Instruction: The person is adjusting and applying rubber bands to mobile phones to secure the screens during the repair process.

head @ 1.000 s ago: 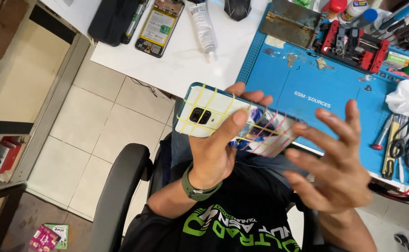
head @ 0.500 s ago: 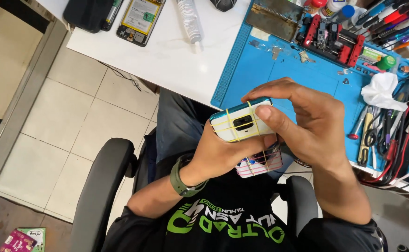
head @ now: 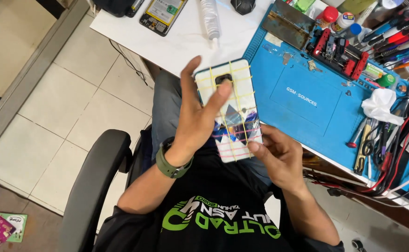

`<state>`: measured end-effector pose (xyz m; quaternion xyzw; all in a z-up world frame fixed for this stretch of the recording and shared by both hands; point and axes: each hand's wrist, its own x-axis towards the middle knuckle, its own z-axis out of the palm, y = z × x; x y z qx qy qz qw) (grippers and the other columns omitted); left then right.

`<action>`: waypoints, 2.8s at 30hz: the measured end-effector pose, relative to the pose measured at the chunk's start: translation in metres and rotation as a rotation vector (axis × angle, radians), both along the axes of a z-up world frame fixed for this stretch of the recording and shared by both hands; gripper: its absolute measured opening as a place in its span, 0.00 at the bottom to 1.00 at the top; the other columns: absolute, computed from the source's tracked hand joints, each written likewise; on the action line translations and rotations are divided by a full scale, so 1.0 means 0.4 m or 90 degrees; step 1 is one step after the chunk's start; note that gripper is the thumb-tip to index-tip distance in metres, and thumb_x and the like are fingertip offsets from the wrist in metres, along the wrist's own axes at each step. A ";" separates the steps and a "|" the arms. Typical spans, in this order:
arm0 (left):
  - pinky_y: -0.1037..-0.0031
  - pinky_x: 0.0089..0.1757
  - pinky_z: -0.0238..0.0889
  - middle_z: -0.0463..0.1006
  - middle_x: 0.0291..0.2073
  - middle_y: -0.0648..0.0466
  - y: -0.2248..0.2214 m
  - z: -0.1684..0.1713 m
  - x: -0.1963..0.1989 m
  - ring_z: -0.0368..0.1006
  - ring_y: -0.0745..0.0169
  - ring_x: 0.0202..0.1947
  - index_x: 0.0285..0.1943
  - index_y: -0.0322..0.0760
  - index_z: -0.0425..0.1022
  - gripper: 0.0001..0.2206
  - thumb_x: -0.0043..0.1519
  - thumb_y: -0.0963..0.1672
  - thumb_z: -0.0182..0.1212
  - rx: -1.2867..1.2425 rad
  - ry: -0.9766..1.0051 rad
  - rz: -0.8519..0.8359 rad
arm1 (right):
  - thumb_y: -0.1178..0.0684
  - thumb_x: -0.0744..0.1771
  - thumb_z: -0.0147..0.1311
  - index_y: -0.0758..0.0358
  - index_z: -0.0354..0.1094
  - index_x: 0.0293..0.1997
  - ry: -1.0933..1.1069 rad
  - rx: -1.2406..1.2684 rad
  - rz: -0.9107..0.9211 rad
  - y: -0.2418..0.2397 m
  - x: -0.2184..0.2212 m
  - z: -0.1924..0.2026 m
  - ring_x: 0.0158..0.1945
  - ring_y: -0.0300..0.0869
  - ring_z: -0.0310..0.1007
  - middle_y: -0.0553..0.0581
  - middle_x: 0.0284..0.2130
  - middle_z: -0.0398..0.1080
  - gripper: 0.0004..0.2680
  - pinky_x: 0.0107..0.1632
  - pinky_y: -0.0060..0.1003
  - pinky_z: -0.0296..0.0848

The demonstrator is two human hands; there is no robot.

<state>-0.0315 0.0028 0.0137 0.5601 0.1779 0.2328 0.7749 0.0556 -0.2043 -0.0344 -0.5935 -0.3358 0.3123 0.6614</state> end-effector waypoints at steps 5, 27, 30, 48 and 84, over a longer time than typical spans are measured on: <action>0.49 0.72 0.53 0.50 0.83 0.39 -0.055 -0.009 0.010 0.52 0.42 0.79 0.92 0.35 0.38 0.49 0.72 0.65 0.55 0.044 -0.150 0.055 | 0.49 0.72 0.62 0.68 0.75 0.66 -0.726 -0.187 -0.263 0.084 -0.036 -0.020 0.36 0.59 0.82 0.70 0.42 0.81 0.17 0.33 0.51 0.76; 0.67 0.75 0.56 0.72 0.77 0.53 0.044 -0.167 0.146 0.67 0.56 0.77 0.80 0.41 0.67 0.31 0.69 0.56 0.48 -0.308 0.078 0.127 | 0.58 0.75 0.52 0.78 0.77 0.50 -0.451 -0.171 -0.295 0.003 0.143 0.052 0.45 0.52 0.87 0.68 0.42 0.82 0.10 0.50 0.39 0.84; 0.67 0.78 0.38 0.54 0.86 0.51 0.051 -0.157 0.144 0.46 0.57 0.86 0.85 0.36 0.55 0.34 0.72 0.55 0.47 -0.262 0.043 0.067 | 0.57 0.74 0.53 0.77 0.77 0.52 -0.430 -0.168 -0.299 0.008 0.143 0.049 0.47 0.53 0.87 0.68 0.43 0.82 0.10 0.52 0.41 0.86; 0.49 0.68 0.68 0.75 0.66 0.28 0.042 -0.069 0.134 0.76 0.36 0.65 0.87 0.22 0.55 0.41 0.76 0.60 0.47 -0.689 -0.137 -0.519 | 0.52 0.78 0.51 0.55 0.43 0.87 -0.264 0.043 -0.301 0.105 0.130 0.153 0.86 0.63 0.62 0.73 0.80 0.59 0.24 0.84 0.56 0.70; 0.51 0.66 0.70 0.77 0.65 0.29 0.254 -0.092 -0.082 0.77 0.39 0.64 0.82 0.21 0.60 0.41 0.76 0.61 0.46 -0.643 -0.232 -0.319 | 0.51 0.75 0.54 0.69 0.66 0.68 -0.201 0.020 -0.201 0.376 0.043 0.090 0.62 0.53 0.80 0.69 0.59 0.77 0.15 0.64 0.44 0.81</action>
